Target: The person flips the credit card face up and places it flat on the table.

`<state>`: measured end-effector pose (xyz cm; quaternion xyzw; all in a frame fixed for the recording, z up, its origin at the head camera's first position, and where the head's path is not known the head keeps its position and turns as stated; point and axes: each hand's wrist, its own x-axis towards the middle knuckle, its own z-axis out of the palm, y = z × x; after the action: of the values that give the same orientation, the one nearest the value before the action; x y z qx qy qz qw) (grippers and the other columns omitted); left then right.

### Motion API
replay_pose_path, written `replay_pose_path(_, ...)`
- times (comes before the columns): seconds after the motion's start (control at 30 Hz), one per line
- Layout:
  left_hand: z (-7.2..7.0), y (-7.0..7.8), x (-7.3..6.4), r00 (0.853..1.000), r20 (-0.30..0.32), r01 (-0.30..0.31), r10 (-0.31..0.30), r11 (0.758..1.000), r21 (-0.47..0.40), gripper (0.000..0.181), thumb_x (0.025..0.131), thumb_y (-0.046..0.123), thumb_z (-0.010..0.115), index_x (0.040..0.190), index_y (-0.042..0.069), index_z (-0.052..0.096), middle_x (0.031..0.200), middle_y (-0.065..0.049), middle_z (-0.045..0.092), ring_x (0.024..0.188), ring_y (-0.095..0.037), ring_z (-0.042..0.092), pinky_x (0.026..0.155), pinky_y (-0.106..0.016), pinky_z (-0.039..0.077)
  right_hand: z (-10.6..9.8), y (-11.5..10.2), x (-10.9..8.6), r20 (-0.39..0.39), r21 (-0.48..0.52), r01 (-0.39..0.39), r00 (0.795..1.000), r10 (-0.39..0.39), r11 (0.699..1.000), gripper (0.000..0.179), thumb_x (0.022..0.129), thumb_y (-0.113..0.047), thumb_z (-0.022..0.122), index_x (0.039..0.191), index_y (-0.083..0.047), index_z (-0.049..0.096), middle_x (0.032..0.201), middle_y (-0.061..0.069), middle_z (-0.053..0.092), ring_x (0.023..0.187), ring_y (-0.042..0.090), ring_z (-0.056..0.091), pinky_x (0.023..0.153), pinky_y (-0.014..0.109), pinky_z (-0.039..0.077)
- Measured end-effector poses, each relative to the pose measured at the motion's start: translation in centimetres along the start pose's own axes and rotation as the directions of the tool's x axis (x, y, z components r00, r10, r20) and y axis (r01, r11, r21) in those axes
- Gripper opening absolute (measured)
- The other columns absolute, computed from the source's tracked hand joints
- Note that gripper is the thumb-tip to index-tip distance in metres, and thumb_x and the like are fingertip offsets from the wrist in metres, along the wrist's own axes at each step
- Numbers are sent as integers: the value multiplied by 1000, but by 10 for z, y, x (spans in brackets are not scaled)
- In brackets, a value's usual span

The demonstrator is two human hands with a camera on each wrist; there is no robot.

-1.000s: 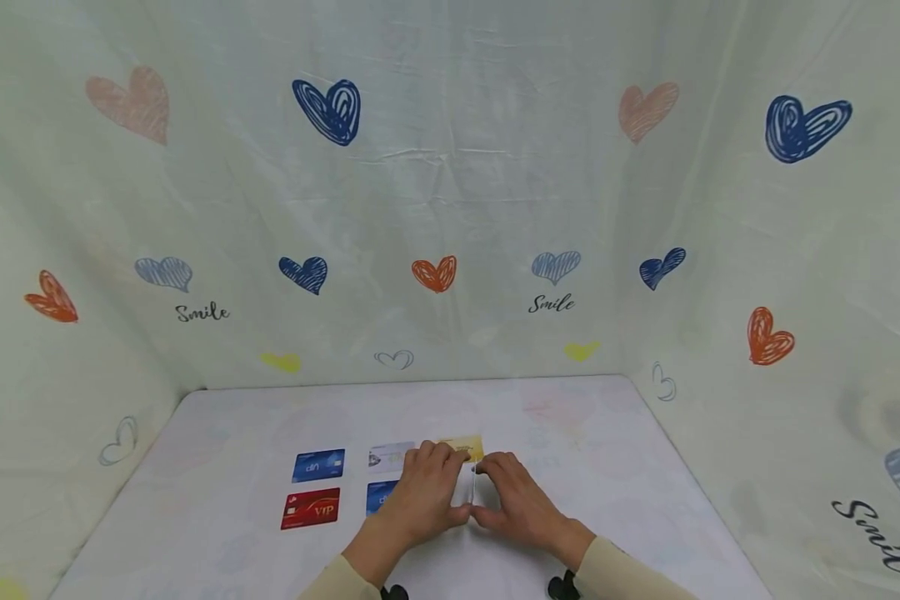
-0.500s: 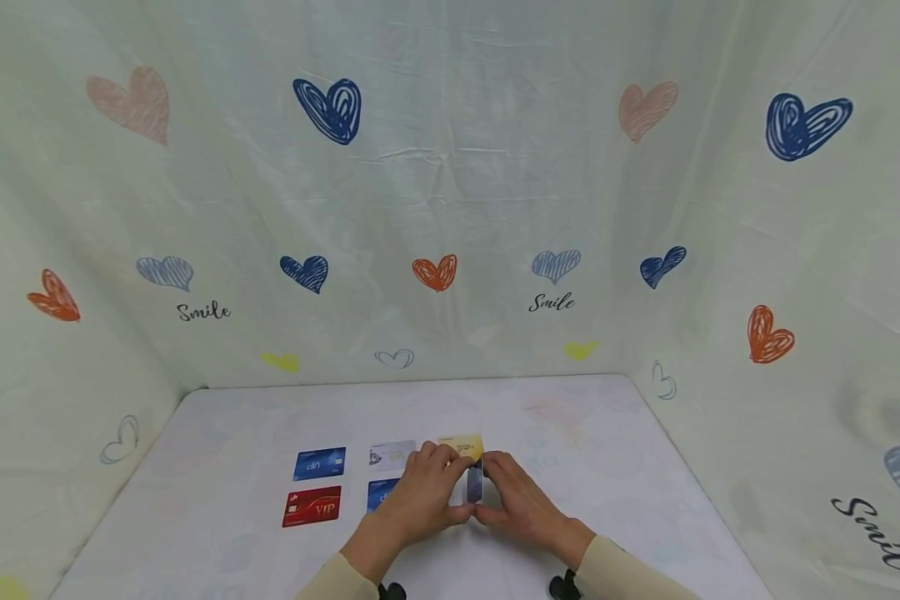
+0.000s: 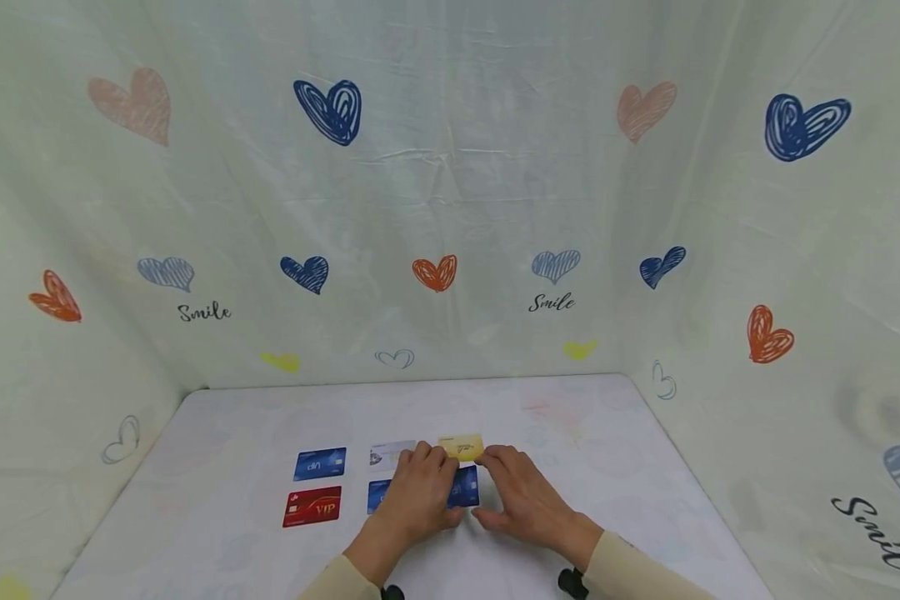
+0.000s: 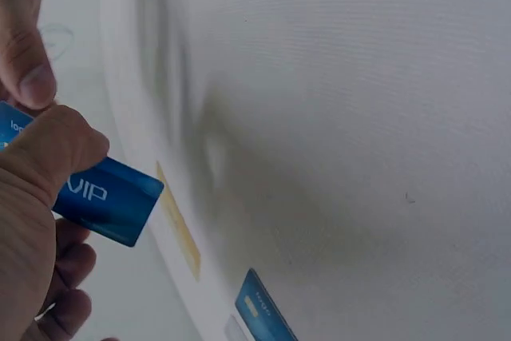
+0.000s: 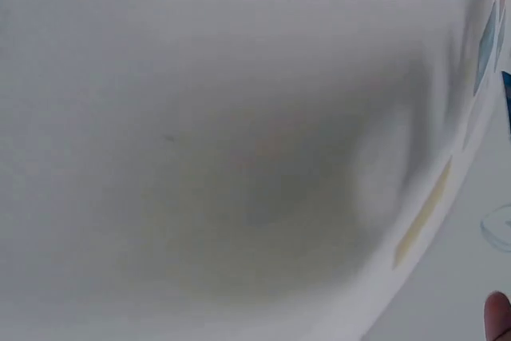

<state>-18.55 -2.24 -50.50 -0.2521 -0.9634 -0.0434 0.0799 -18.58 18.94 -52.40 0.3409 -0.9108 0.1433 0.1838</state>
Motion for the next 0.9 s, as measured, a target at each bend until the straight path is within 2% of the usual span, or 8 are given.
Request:
replay_pose_path(0.17, 5, 0, 0, 1000, -12, 4, -3, 998, 68, 76, 68, 62, 79, 123, 14, 61, 107, 0, 58, 100, -20, 45, 89, -43, 43, -7, -9, 11, 0, -133, 77, 997, -78, 988, 71, 73, -52, 77, 125, -9, 54, 120, 2, 52, 105, 14, 50, 82, 32, 45)
replay_pose_path(0.4, 8, 1, 0, 999, -34, 6, -3, 996, 92, 74, 68, 61, 79, 121, 13, 61, 103, 0, 57, 98, -20, 45, 86, -43, 43, -14, -15, 15, 83, -248, 97, 993, -79, 964, 62, 76, -54, 73, 117, -10, 58, 114, 2, 56, 100, 17, 51, 79, 32, 42)
replay_pose_path(0.63, 11, 2, -1, 998, -62, -6, 9, 999, 51, 74, 68, 61, 79, 123, 16, 59, 109, 0, 57, 103, -21, 46, 90, -45, 43, -11, -3, 6, 75, -244, 87, 995, -70, 966, 60, 75, -54, 74, 114, -11, 59, 112, 0, 57, 98, 16, 51, 80, 32, 44)
replay_pose_path(0.9, 17, 5, -2, 999, -53, -8, 10, 999, 35, 73, 67, 61, 79, 120, 15, 60, 107, -1, 57, 100, -21, 45, 88, -45, 41, -4, 14, -5, 82, -191, 104, 993, -90, 976, 58, 76, -52, 75, 115, -13, 59, 112, -1, 56, 99, 13, 51, 82, 32, 46)
